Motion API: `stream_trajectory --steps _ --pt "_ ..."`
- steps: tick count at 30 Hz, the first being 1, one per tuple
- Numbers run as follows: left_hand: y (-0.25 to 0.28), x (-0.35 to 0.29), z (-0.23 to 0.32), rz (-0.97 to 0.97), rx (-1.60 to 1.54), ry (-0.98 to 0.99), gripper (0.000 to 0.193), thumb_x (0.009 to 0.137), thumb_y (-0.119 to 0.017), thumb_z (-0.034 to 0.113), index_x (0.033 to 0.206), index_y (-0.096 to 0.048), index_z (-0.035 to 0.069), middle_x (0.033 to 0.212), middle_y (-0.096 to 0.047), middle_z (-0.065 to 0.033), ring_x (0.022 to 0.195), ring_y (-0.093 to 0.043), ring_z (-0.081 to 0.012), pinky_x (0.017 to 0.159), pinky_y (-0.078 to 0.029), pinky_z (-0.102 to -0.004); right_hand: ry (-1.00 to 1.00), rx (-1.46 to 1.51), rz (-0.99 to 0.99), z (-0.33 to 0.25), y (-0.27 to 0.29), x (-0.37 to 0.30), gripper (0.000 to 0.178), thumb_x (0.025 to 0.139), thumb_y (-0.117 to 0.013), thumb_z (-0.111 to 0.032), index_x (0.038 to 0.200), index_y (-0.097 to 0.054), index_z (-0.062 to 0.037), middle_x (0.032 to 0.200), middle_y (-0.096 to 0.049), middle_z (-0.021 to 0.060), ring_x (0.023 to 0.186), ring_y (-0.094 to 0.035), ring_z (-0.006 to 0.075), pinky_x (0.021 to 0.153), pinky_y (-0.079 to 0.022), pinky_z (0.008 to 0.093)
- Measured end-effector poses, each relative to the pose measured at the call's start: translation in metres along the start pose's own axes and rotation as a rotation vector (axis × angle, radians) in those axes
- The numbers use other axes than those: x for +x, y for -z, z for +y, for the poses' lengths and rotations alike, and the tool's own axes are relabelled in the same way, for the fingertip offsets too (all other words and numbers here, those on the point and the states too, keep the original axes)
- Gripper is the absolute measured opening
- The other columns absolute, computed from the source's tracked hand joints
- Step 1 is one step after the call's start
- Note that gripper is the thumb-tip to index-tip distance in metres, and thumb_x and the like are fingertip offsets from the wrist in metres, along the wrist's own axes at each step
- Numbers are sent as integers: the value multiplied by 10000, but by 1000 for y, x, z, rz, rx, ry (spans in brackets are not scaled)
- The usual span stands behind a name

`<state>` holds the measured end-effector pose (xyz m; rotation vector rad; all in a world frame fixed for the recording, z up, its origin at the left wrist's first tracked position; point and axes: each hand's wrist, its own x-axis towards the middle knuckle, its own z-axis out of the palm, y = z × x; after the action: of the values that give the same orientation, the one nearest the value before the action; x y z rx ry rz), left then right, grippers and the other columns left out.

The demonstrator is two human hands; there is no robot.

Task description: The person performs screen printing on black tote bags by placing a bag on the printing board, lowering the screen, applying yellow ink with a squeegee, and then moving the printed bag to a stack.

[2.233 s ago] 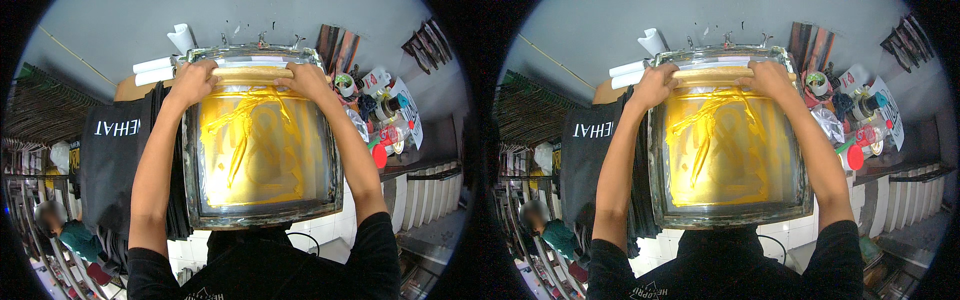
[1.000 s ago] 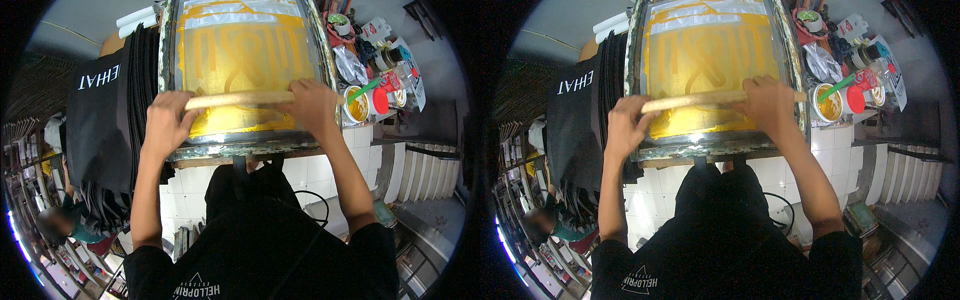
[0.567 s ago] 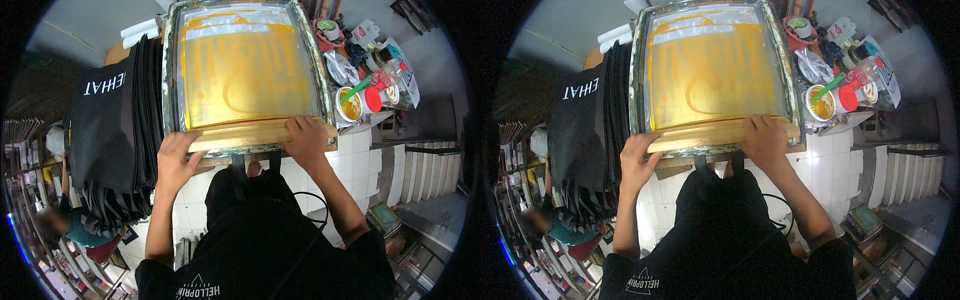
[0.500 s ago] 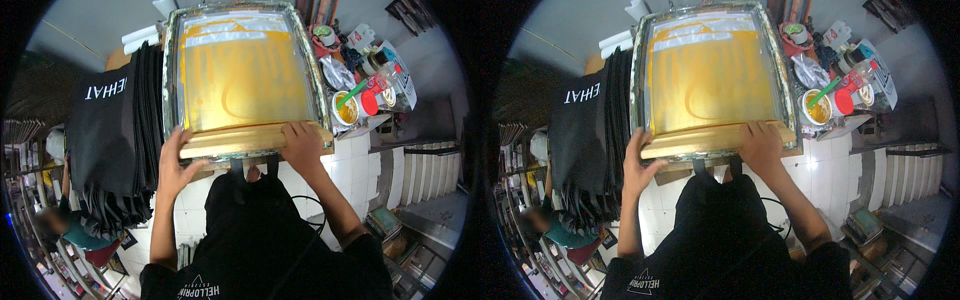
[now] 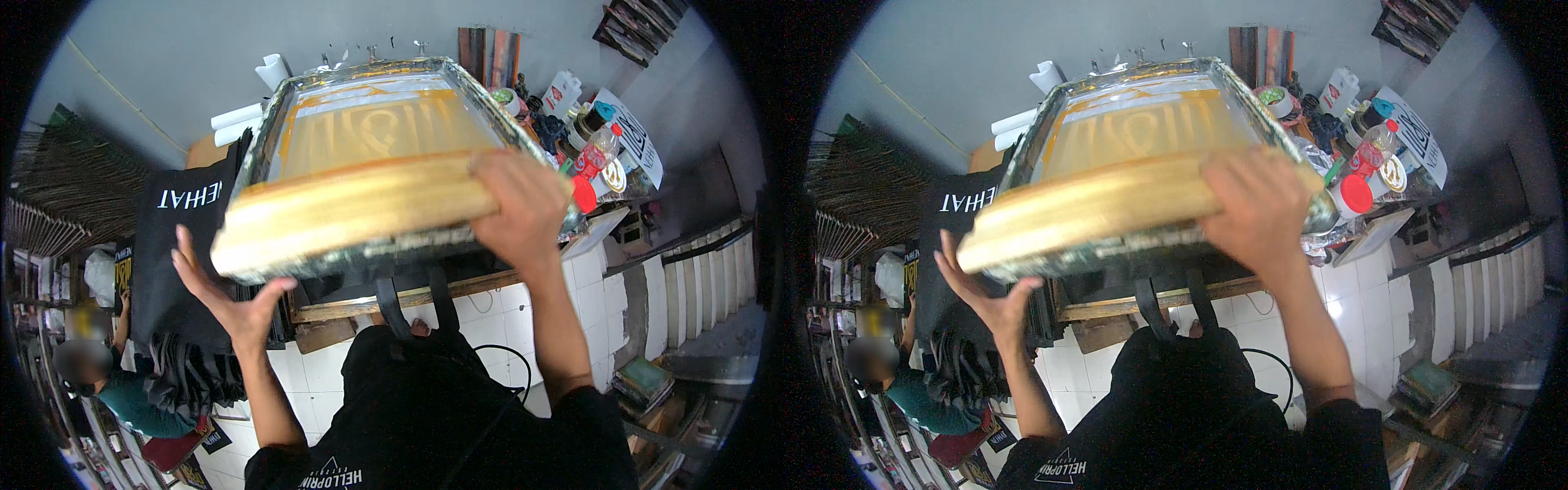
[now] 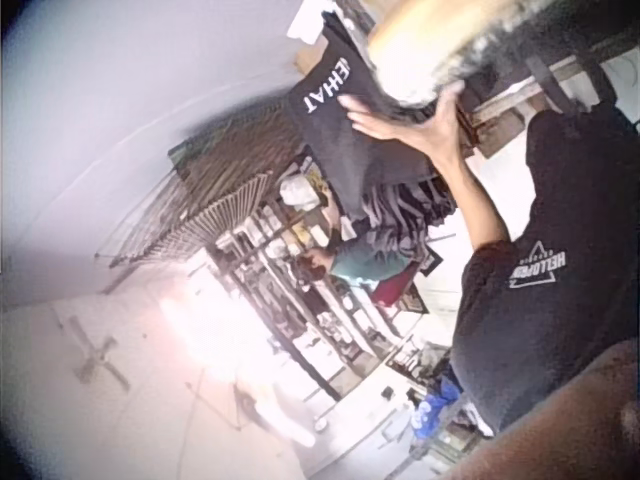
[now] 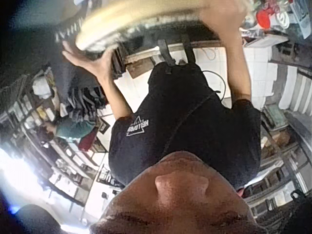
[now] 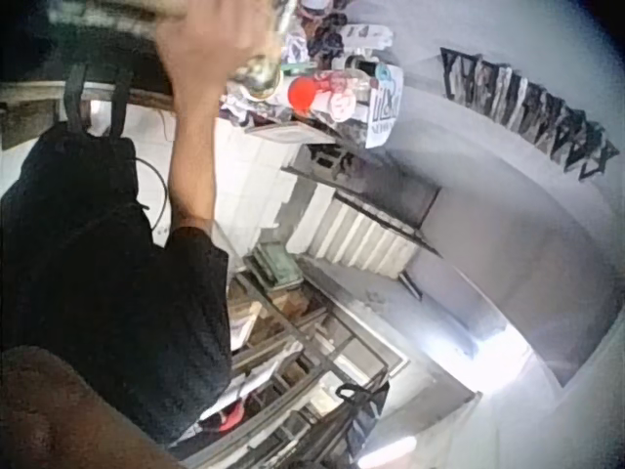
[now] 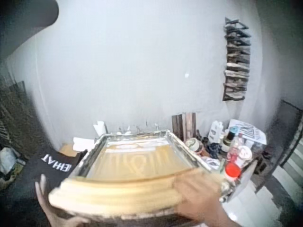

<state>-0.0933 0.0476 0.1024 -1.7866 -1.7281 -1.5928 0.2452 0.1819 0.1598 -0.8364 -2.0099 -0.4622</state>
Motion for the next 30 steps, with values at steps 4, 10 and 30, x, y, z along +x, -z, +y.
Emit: stream_trajectory --steps 4,10,30 --pt "-16 59 21 163 -146 10 1212 806 -860 415 1624 -41 55 1660 -233 -216 1531 -240 -361 1257 -164 -490 6 -51 -57 28 15 83 281 677 -822 -269 879 -708 -110 864 -723 109 821 -702 312 692 -527 452" --pt "-61 27 -62 -294 254 644 594 993 -634 361 1368 -524 -86 1281 -641 -298 1202 -632 -413 1054 -466 -434 -341 -22 -330 22 37 204 430 766 -814 -410 932 -784 -14 860 -748 217 799 -726 340 761 -562 465" --pt "-62 84 -83 -198 -366 790 60 916 -668 110 939 -645 59 888 -645 -6 873 -586 -117 861 -446 -268 -175 -101 -223 149 -20 343 457 735 -818 -377 964 -769 16 905 -724 284 822 -721 375 748 -550 450"
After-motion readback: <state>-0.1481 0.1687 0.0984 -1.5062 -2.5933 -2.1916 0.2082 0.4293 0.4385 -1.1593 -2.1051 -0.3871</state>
